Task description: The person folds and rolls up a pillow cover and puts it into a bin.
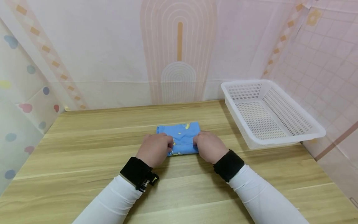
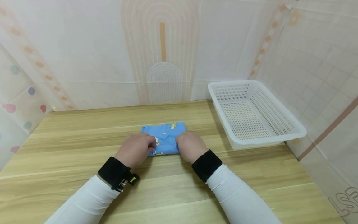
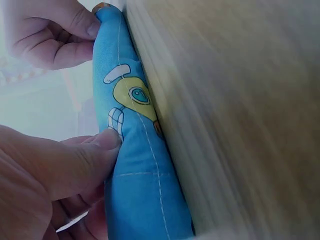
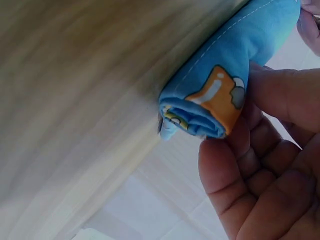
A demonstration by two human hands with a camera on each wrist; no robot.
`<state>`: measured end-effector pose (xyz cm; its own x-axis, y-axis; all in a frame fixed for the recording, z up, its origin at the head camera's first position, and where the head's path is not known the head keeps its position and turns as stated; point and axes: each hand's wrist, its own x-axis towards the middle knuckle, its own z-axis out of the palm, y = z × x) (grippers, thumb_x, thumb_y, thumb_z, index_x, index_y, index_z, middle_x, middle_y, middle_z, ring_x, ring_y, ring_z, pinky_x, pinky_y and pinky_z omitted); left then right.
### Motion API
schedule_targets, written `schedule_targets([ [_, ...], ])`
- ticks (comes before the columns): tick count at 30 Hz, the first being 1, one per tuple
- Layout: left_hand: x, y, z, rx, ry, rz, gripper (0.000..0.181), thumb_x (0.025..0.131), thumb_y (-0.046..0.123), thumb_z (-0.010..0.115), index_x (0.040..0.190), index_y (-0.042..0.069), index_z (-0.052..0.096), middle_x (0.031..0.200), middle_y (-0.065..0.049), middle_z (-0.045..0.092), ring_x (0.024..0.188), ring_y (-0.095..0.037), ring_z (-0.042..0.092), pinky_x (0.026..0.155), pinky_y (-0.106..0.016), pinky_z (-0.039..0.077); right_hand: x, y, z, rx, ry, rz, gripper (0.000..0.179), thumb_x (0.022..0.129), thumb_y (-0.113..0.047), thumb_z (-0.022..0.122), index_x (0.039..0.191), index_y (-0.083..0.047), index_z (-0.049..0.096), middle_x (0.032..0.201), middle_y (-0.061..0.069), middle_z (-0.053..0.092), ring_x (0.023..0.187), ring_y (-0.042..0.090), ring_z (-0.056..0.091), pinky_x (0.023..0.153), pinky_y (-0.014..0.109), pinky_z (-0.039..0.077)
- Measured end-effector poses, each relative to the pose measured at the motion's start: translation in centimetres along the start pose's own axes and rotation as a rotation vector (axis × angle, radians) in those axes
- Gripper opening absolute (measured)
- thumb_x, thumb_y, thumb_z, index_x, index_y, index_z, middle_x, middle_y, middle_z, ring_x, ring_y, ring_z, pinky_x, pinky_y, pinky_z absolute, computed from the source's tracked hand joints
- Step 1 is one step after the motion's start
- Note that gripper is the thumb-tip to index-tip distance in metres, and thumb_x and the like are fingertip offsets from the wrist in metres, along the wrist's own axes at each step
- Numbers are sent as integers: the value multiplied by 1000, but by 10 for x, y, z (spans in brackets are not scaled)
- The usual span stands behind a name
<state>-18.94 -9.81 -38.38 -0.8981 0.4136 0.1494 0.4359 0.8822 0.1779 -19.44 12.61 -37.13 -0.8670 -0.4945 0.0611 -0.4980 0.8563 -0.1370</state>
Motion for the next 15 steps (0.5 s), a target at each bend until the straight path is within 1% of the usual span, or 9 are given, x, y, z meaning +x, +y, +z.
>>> schedule_targets([
  [3, -2, 0, -1, 12, 23, 19, 12, 92, 19, 82, 86, 26, 74, 92, 9, 74, 87, -13, 68, 84, -46, 49, 1, 0, 2, 2, 12, -9, 16, 95, 5, 68, 96, -8, 78, 95, 6, 75, 89, 19, 68, 85, 36, 59],
  [7, -4, 1, -2, 50, 35, 39, 8, 92, 21, 83, 88, 26, 79, 94, 8, 78, 88, -14, 72, 84, -46, 50, 1, 0, 4, 5, 32, -30, 16, 95, 6, 68, 93, -8, 77, 93, 5, 74, 86, 18, 67, 83, 36, 59],
  [10, -5, 2, -3, 83, 33, 50, 5, 92, 21, 82, 91, 27, 81, 95, 8, 79, 87, -15, 73, 84, -46, 50, 0, -1, 3, -7, 25, -41, 18, 94, 6, 69, 89, -8, 78, 89, 5, 74, 83, 17, 66, 81, 36, 59],
  [15, -4, 3, -4, 116, 12, 56, 4, 91, 25, 83, 94, 26, 82, 95, 7, 79, 87, -16, 74, 86, -47, 51, -2, -2, -1, -28, -16, -39, 20, 90, 6, 69, 81, -10, 77, 81, 3, 70, 76, 14, 59, 75, 35, 58],
])
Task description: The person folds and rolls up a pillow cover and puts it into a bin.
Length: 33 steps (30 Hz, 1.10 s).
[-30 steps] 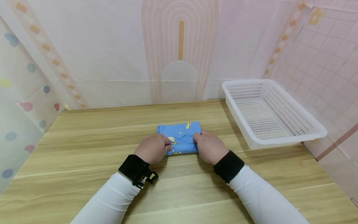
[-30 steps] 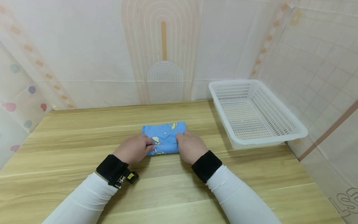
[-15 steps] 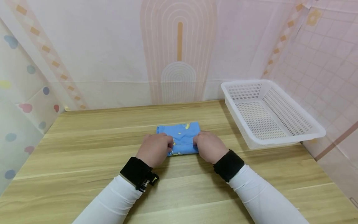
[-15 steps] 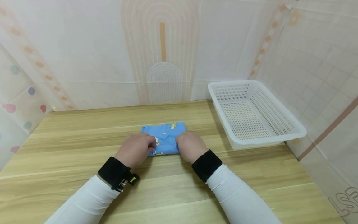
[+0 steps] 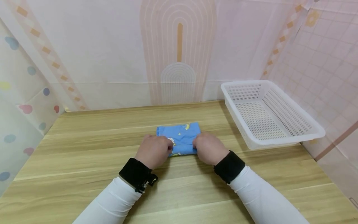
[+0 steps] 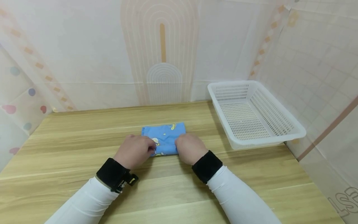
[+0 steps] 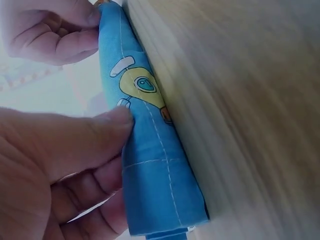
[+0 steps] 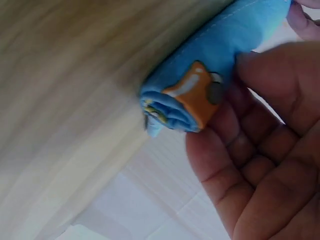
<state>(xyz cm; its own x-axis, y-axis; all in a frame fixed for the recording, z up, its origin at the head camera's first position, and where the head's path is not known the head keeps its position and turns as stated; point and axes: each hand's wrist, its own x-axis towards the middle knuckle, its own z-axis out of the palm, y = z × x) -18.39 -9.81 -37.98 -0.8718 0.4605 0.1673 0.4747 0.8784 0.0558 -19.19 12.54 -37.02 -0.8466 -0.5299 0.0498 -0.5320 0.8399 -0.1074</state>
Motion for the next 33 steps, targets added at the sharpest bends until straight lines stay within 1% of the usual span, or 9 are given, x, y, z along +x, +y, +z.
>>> schedule_targets([
  [3, 0, 0, 0, 0, -24, -9, 13, 86, 32, 87, 96, 25, 81, 95, 6, 79, 88, -17, 73, 84, -46, 50, -1, -1, 0, -1, -6, -7, 18, 89, 6, 70, 80, -9, 75, 78, 4, 67, 74, 15, 58, 72, 36, 57],
  [5, 0, 0, 0, -1, -40, -15, 20, 83, 35, 90, 98, 24, 80, 97, 6, 79, 89, -18, 73, 84, -45, 49, -1, -1, 0, -7, 3, -17, 15, 90, 5, 71, 82, -8, 74, 80, 5, 68, 75, 16, 59, 72, 36, 57],
  [9, 1, 0, 1, 2, -55, -19, 25, 81, 34, 92, 101, 23, 80, 101, 4, 79, 92, -19, 74, 84, -44, 49, -1, 0, 3, -19, 19, -27, 12, 94, 4, 70, 88, -5, 75, 85, 7, 72, 79, 19, 64, 75, 37, 59],
  [16, 1, 0, 4, 4, -16, -7, 14, 86, 26, 87, 98, 22, 79, 95, 5, 79, 84, -17, 72, 80, -43, 49, -1, -1, 7, -21, 36, -28, 10, 98, 4, 66, 94, -4, 72, 91, 10, 73, 85, 23, 67, 80, 39, 59],
  [21, 1, -1, 5, -21, 1, 1, 8, 88, 23, 81, 96, 23, 79, 94, 5, 79, 85, -18, 73, 85, -47, 52, -3, 0, 5, -27, 22, -45, 9, 97, 5, 67, 97, -3, 72, 93, 12, 73, 87, 25, 69, 80, 40, 59],
  [24, 2, -3, 6, -44, -8, -2, 3, 90, 21, 77, 92, 23, 77, 90, 6, 78, 81, -15, 72, 87, -49, 51, -4, 1, 4, -25, 3, -51, 10, 95, 5, 68, 100, -3, 73, 97, 12, 74, 91, 27, 70, 83, 41, 60],
  [28, 3, -6, 6, -68, -28, 4, 8, 94, 21, 70, 94, 23, 77, 94, 7, 79, 84, -15, 73, 91, -53, 51, -3, 3, 3, -14, -30, -35, 14, 96, 5, 68, 107, -2, 74, 105, 13, 76, 99, 28, 71, 90, 42, 60],
  [31, 3, -8, 6, -89, -57, 6, 14, 98, 23, 68, 106, 22, 79, 105, 5, 80, 94, -18, 76, 97, -57, 51, -2, 4, 3, -1, -46, -19, 17, 97, 4, 66, 111, -1, 74, 109, 14, 76, 103, 29, 71, 94, 42, 59],
  [33, 2, -9, 6, -103, -83, 3, 17, 101, 24, 67, 112, 20, 79, 109, 4, 80, 99, -20, 76, 101, -58, 51, -2, 4, 3, 7, -49, -16, 17, 97, 5, 66, 111, -1, 74, 109, 14, 76, 103, 29, 71, 94, 43, 59],
])
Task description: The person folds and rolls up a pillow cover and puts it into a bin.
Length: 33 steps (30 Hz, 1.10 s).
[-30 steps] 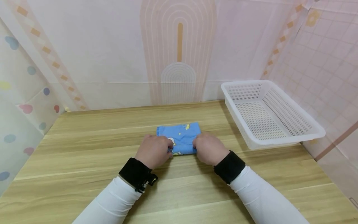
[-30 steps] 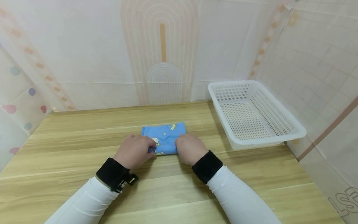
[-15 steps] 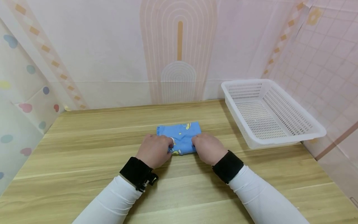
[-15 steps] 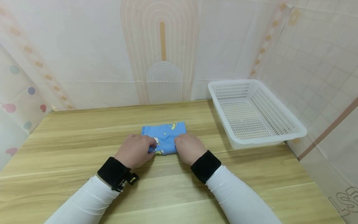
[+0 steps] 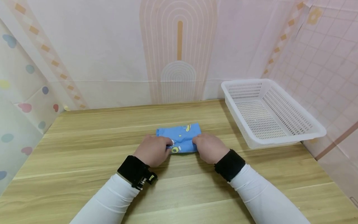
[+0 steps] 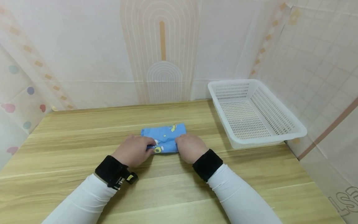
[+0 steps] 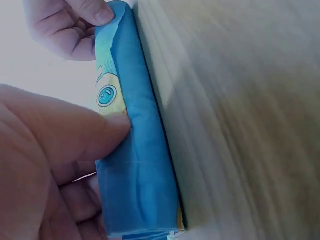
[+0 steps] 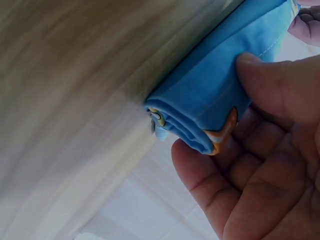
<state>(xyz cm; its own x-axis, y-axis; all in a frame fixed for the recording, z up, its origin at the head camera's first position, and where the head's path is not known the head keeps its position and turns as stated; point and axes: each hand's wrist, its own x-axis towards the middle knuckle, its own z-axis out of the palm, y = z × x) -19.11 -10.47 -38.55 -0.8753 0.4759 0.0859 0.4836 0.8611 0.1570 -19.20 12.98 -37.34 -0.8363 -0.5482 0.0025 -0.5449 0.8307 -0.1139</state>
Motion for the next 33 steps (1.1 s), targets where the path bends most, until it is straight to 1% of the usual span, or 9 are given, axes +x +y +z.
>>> schedule_targets([
  [4, 0, -2, -2, -25, -53, -19, 23, 103, 24, 67, 122, 17, 77, 113, 2, 80, 107, -22, 75, 103, -58, 49, 0, 1, 0, 8, -10, -3, 16, 95, 6, 66, 107, -1, 74, 105, 13, 76, 98, 26, 70, 91, 42, 60],
  [10, 1, -2, -4, -65, -96, -43, 22, 105, 24, 64, 121, 15, 77, 113, 2, 79, 107, -23, 75, 103, -55, 51, 3, 1, 0, 14, -33, 24, 17, 95, 8, 66, 105, -2, 75, 102, 11, 76, 94, 21, 68, 90, 41, 60],
  [14, 2, -1, -4, -73, -98, -50, 21, 106, 24, 63, 118, 15, 77, 110, 1, 79, 107, -23, 74, 100, -52, 54, 4, 0, 0, 24, -40, 64, 19, 96, 7, 65, 108, -4, 76, 105, 11, 77, 95, 21, 68, 91, 41, 60],
  [18, 3, -1, -2, -70, -93, -58, 23, 106, 24, 62, 120, 12, 77, 112, -2, 76, 106, -22, 70, 98, -50, 55, 4, 0, 0, 47, -32, 109, 22, 99, 3, 63, 116, -5, 75, 110, 12, 77, 97, 21, 69, 91, 42, 61],
  [21, 3, -1, -1, -70, -92, -61, 24, 107, 24, 62, 120, 11, 77, 112, -3, 74, 101, -20, 66, 94, -46, 55, 4, 0, 0, 74, -17, 134, 20, 101, 1, 62, 117, -6, 71, 107, 11, 76, 89, 20, 67, 86, 40, 61],
  [25, 4, -2, -1, -90, -87, -75, 24, 106, 25, 63, 119, 11, 78, 111, -2, 74, 98, -18, 65, 92, -45, 56, 4, 1, 0, 112, 6, 150, 12, 101, -2, 64, 109, -9, 69, 99, 8, 75, 79, 18, 61, 77, 37, 58],
  [29, 4, -2, 0, -119, -87, -99, 23, 106, 25, 65, 120, 14, 78, 112, -2, 76, 104, -20, 69, 96, -48, 56, 4, 2, 0, 130, 22, 157, 8, 101, -5, 68, 105, -10, 72, 102, 7, 77, 86, 18, 67, 83, 38, 60],
  [31, 5, -2, -1, -144, -89, -118, 21, 106, 26, 65, 120, 15, 77, 112, -1, 76, 102, -19, 69, 95, -46, 56, 4, 3, 1, 125, 31, 154, 8, 100, -6, 69, 105, -9, 75, 105, 8, 77, 93, 20, 70, 88, 39, 61],
  [33, 5, -1, -1, -165, -86, -132, 17, 105, 25, 67, 118, 16, 73, 108, 0, 76, 95, -17, 68, 89, -44, 57, 4, 3, 1, 102, 49, 133, 9, 99, -6, 70, 105, -7, 77, 107, 9, 78, 98, 23, 71, 92, 40, 59],
])
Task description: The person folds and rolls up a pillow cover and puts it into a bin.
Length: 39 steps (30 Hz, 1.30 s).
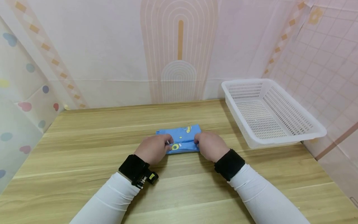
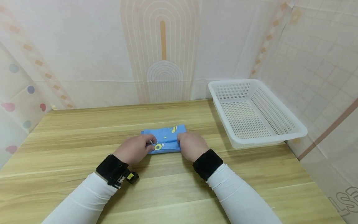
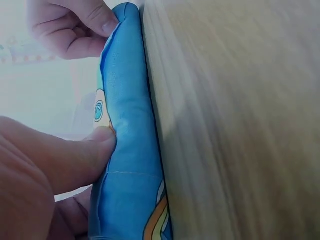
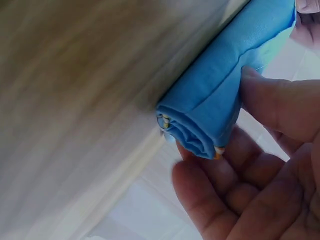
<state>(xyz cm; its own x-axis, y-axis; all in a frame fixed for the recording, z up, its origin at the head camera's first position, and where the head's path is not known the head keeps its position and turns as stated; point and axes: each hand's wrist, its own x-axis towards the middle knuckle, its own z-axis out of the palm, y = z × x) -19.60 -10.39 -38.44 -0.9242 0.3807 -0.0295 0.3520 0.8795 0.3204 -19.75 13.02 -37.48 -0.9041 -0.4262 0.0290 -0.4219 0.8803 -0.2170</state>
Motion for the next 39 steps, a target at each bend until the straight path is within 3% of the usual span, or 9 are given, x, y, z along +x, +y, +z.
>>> schedule_targets([
  [4, 0, 1, -1, -20, 16, -8, 9, 103, 26, 70, 107, 18, 69, 98, 3, 73, 82, -14, 62, 79, -38, 54, 0, 1, 0, -85, 53, -79, 10, 97, -5, 72, 99, -7, 81, 98, 8, 77, 94, 22, 67, 93, 39, 55],
  [8, -1, 0, 0, 15, 64, 19, 8, 100, 26, 74, 101, 18, 75, 98, 4, 74, 88, -14, 65, 82, -40, 55, 0, 1, 0, -124, 68, -126, 13, 96, -2, 71, 94, -8, 82, 89, 5, 73, 84, 16, 60, 85, 36, 53],
  [11, -1, 1, 0, 48, 101, 31, 10, 97, 26, 78, 102, 18, 81, 100, 3, 74, 95, -17, 67, 84, -41, 56, 0, 1, 0, -115, 49, -129, 15, 97, 1, 69, 94, -7, 82, 88, 5, 72, 81, 15, 59, 80, 35, 55],
  [15, -2, 3, 2, 104, 141, 66, 10, 95, 23, 79, 104, 20, 82, 102, 3, 76, 99, -19, 69, 82, -44, 57, 0, 2, 0, -74, 35, -101, 12, 97, 1, 69, 98, -6, 79, 94, 7, 74, 86, 18, 66, 83, 37, 59],
  [23, -6, 9, 2, 197, 217, 160, 11, 94, 13, 78, 99, 22, 83, 98, 3, 78, 93, -18, 73, 83, -47, 58, 0, 2, -1, -30, 37, -90, 14, 95, 3, 69, 93, -7, 78, 95, 6, 77, 92, 21, 72, 87, 39, 61],
  [30, -10, 10, 0, 275, 201, 184, 8, 92, 19, 78, 95, 24, 83, 97, 5, 77, 93, -19, 73, 87, -51, 57, -1, 2, -2, -67, 25, -134, 11, 90, -5, 79, 81, -9, 75, 81, 1, 69, 78, 14, 61, 78, 35, 57],
  [34, -8, 9, 1, 293, 178, 172, 10, 87, 24, 85, 96, 24, 80, 96, 5, 74, 92, -19, 71, 87, -51, 56, 0, 3, 1, -81, 3, -130, 16, 85, -10, 87, 91, -7, 73, 89, 3, 70, 84, 16, 62, 84, 36, 57],
  [39, -6, 9, 4, 297, 199, 167, 12, 86, 17, 84, 92, 24, 77, 91, 5, 72, 86, -19, 69, 80, -49, 55, 1, 3, 4, -84, 21, -130, 16, 86, -4, 84, 97, -6, 72, 95, 7, 73, 91, 21, 67, 88, 39, 58],
])
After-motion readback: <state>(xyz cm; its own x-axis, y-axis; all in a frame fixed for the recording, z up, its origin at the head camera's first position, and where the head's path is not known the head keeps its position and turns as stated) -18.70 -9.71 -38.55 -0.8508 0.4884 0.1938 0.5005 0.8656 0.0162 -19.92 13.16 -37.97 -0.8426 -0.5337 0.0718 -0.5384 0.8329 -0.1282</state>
